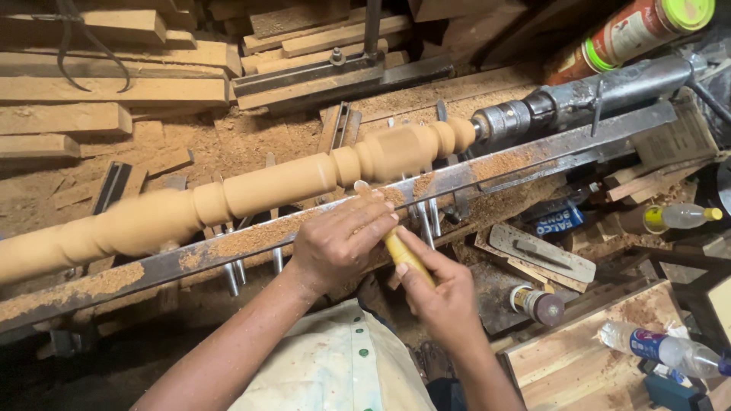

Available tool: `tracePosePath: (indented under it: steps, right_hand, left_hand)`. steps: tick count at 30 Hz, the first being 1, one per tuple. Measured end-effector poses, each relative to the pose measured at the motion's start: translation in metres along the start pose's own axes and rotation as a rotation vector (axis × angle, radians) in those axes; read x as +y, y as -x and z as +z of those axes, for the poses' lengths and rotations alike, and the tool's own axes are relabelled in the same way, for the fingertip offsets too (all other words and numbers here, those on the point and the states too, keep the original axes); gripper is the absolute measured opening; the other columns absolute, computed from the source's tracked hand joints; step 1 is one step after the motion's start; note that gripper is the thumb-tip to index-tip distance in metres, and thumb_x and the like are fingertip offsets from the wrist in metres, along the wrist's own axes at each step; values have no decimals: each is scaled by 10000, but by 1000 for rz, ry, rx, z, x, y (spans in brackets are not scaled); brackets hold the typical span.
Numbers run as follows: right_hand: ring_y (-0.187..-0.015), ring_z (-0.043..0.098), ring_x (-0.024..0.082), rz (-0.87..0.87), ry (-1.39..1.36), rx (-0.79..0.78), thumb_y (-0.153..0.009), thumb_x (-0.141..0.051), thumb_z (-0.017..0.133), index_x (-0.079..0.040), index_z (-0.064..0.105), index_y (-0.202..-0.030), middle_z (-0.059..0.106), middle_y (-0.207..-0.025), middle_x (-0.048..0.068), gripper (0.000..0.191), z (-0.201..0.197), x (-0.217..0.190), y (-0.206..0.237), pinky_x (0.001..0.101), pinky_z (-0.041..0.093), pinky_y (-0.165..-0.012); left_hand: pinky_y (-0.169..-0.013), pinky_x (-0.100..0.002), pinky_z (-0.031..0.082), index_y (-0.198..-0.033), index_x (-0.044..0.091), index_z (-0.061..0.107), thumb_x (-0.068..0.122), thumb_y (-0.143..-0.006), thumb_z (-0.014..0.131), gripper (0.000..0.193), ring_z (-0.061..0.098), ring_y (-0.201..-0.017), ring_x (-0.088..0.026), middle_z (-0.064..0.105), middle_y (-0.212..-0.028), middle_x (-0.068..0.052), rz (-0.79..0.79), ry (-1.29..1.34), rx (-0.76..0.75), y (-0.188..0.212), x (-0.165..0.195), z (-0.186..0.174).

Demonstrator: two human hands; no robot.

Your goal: The person uses a turning tool to shape a rotating wood spindle on a lathe, applying steady pressure to carve decorative rounded profiles and grooves while shavings accumulate in the workshop.

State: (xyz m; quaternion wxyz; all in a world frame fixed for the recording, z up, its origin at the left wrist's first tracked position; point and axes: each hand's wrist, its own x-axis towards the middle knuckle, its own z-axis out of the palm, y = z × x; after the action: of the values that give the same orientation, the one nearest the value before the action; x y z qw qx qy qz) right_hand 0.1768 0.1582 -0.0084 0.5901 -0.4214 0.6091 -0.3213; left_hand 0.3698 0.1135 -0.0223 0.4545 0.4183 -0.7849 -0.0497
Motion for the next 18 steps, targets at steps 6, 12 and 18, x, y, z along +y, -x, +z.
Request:
tracePosePath:
  steps: [6, 12, 18]
  right_hand:
    - [-499, 424, 14, -39, -7, 68, -913, -48, 659, -73, 648, -1408, 625, -723, -43, 496, 22, 5, 7, 195, 343, -428]
    - [-490, 420, 15, -90, -79, 100, -930, -38, 640, -44, 617, -1427, 588, -695, -43, 498, 39, 8, 11, 193, 342, -422]
    - [-499, 391, 6, -113, -119, 152, -938, -30, 608, -36, 591, -1448, 604, -731, -43, 510, 61, 12, 22, 189, 313, -424]
  left_hand:
    - [-919, -385, 610, -995, 43, 730, 151, -779, 820, 258, 741, -1064, -293, 739, -1064, -102, 14, 68, -23, -4, -3, -5]
    - [-978, -397, 600, -1005, 35, 727, 122, -749, 807, 282, 731, -1108, -302, 740, -1089, -112, 15, 66, -39, -1, -6, -7]
    - [-1006, -409, 592, -1019, 14, 708, 116, -781, 803, 276, 719, -1128, -317, 728, -1110, -132, 48, 91, -17, 8, -7, -14]
